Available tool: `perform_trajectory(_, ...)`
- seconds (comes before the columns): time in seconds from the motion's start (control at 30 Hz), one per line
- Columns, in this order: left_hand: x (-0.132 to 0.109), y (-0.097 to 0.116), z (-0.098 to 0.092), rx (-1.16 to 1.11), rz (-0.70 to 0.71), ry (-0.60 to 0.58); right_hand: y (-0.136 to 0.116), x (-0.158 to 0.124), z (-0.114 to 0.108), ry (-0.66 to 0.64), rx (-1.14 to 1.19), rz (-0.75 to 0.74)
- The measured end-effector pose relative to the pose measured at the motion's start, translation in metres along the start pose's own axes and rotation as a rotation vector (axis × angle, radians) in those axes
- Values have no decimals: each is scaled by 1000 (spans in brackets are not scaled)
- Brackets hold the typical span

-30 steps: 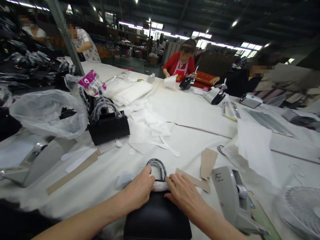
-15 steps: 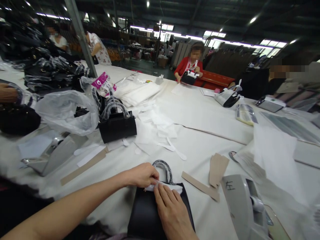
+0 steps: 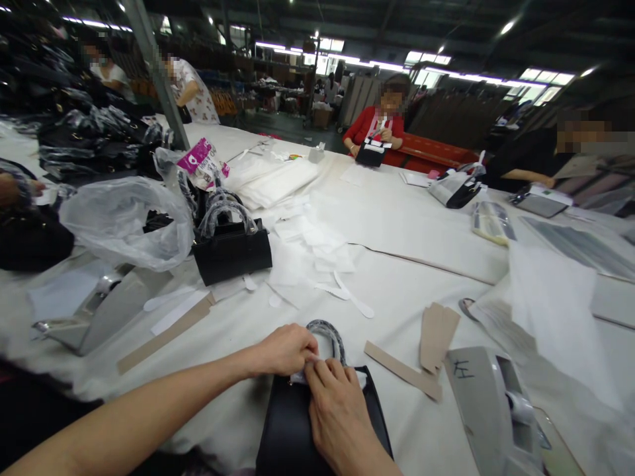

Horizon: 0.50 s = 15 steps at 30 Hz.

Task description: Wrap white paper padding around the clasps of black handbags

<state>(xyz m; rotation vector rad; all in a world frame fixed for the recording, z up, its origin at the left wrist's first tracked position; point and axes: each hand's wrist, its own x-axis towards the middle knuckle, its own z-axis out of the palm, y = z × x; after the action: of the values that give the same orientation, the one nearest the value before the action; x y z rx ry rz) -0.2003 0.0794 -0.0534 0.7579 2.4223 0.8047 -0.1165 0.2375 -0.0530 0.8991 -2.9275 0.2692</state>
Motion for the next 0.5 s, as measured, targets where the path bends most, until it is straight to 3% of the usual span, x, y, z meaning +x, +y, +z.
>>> perform_trajectory(0.27,-24,6,-7,26,146,-13,6,2,14,34,-10,-30)
perform_trajectory(0.5,-42,11,27,279,151,227,4,-1,16,128,-12,-17)
